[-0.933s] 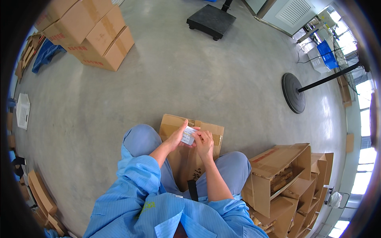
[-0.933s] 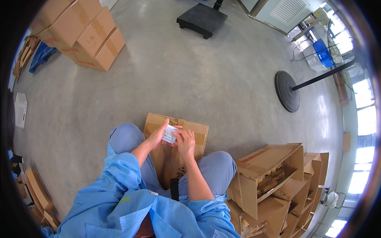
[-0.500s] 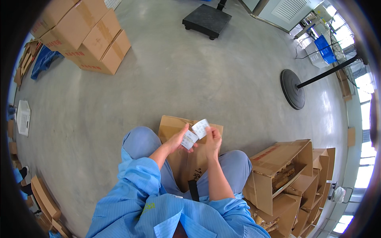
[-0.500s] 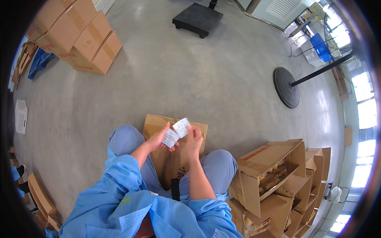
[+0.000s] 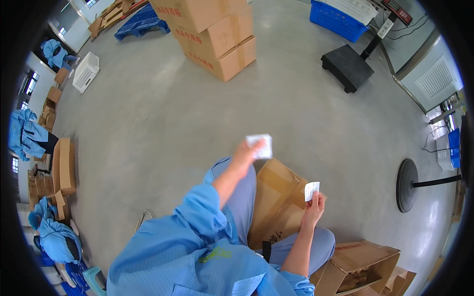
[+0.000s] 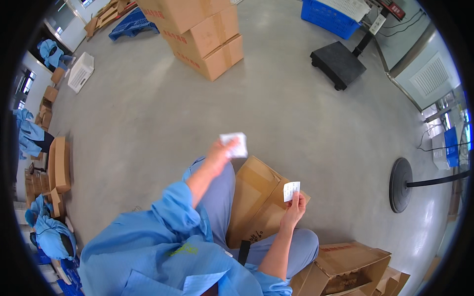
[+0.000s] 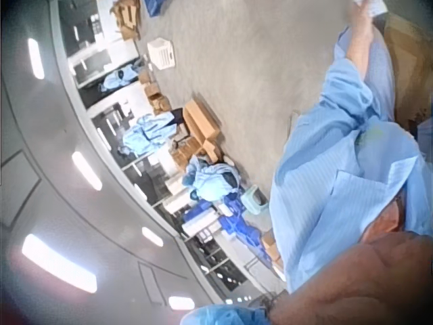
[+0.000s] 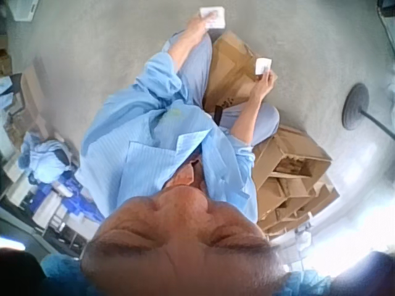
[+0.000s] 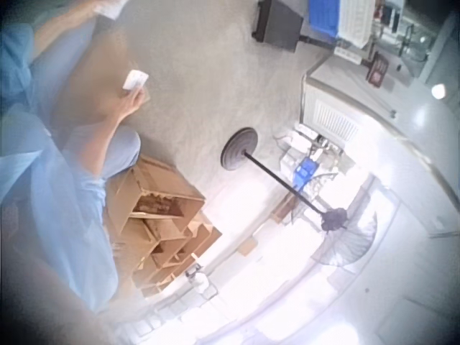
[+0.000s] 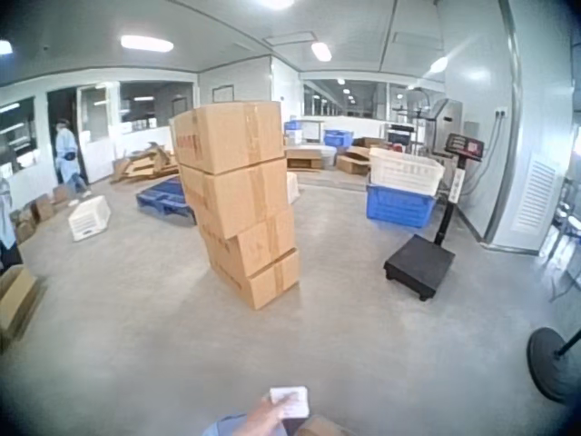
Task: The person places packaged items into cardboard boxes, attaches shipping labels to the boxes, and uses a tape dispenser to seal the boxes while sitting on the floor.
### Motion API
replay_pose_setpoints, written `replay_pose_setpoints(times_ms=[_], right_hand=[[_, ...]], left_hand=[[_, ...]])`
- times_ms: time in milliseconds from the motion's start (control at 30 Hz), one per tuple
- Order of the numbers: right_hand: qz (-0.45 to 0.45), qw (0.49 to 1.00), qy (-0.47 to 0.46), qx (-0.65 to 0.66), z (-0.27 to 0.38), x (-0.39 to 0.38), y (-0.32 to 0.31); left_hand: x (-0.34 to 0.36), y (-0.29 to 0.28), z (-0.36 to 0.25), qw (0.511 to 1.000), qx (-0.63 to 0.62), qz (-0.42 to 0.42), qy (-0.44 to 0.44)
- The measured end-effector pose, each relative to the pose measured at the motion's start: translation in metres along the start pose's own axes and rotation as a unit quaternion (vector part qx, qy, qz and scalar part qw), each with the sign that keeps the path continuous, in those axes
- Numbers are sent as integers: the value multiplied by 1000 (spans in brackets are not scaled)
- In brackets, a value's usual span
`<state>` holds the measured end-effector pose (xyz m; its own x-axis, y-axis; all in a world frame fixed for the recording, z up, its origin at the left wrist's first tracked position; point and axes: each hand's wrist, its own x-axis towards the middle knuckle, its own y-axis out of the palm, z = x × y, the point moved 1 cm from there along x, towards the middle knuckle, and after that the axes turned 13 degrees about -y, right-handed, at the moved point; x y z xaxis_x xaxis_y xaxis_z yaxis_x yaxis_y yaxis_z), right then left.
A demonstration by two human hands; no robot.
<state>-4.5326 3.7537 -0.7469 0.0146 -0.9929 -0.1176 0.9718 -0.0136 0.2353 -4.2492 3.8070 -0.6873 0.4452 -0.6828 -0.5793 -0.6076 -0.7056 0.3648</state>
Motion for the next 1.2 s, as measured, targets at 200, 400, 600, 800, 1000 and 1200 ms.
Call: replay_pose_setpoints(times_ms=[200, 400, 600, 800, 1000, 1200], right_hand=[[12, 997, 42, -61, -18, 5, -13], [196, 969, 69, 136, 23, -15, 24], [95, 989, 94, 55, 38, -15, 0], [-177, 982, -64, -19, 58, 39, -106], [-266, 952, 52, -142, 58, 61, -191], [-152, 950, -163, -220, 76, 7, -94]], left_hand=[[21, -69, -34, 999, -29, -33, 19], [-5, 50, 25, 968, 224, 115, 15], [-32, 96, 107, 924, 253, 282, -51], [-15, 77, 105, 915, 342, 201, -71], [-1, 74, 114, 896, 392, 197, -66], [-25, 90, 122, 898, 344, 272, -44]])
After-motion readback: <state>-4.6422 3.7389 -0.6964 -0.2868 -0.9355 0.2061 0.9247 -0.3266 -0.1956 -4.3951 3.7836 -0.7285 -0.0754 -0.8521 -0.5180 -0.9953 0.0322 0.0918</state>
